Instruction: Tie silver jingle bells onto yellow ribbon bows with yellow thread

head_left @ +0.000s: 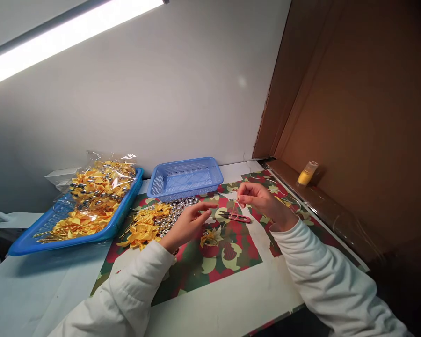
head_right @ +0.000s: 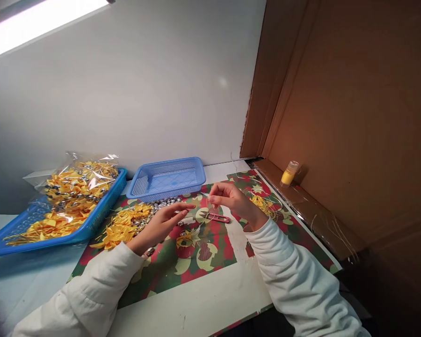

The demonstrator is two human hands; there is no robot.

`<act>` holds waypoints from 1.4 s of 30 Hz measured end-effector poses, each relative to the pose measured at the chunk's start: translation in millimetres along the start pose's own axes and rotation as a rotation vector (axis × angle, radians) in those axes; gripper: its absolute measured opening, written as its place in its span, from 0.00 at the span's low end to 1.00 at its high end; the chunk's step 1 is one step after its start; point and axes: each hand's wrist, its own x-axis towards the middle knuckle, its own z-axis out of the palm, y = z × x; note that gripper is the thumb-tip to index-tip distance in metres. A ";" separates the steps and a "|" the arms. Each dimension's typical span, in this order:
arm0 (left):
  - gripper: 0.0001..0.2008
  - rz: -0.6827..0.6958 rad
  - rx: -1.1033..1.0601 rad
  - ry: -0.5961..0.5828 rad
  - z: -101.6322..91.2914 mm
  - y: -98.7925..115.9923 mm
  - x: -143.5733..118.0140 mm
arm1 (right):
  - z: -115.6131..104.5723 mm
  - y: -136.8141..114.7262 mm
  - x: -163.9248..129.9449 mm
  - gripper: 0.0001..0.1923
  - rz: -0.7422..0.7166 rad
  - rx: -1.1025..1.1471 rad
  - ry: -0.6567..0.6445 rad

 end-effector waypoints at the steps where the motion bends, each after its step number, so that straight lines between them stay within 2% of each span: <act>1: 0.16 0.053 0.007 -0.028 1.5 1.5 5.9 | 0.7 -0.3 0.1 0.10 0.000 -0.009 -0.004; 6: 0.12 0.486 0.140 -0.228 11.5 9.4 31.6 | 3.2 0.5 1.8 0.10 -0.004 -0.027 -0.008; 9: 0.07 0.584 0.216 -0.293 14.4 10.5 37.5 | 2.9 1.9 2.3 0.11 0.002 -0.030 -0.002; 15: 0.09 0.583 0.297 -0.134 -0.8 10.0 26.1 | -7.1 1.6 2.2 0.10 -0.012 0.040 0.092; 18: 0.06 0.667 0.397 -0.042 -12.6 10.1 9.6 | -15.0 5.5 4.8 0.12 0.022 0.092 0.248; 21: 0.06 0.750 0.530 -0.065 -19.4 9.9 -6.0 | -21.2 15.1 9.0 0.13 0.067 0.082 0.406; 29: 0.04 0.683 0.735 -0.268 -28.1 9.4 -15.0 | -35.2 36.5 13.9 0.16 0.091 -0.016 0.606; 37: 0.06 0.643 0.717 -0.318 -36.6 2.1 -21.8 | -48.5 45.2 14.9 0.13 0.089 -0.187 0.791; 42: 0.09 0.591 0.742 -0.351 -44.6 1.4 -25.3 | -57.3 48.8 12.7 0.08 0.140 -0.409 0.977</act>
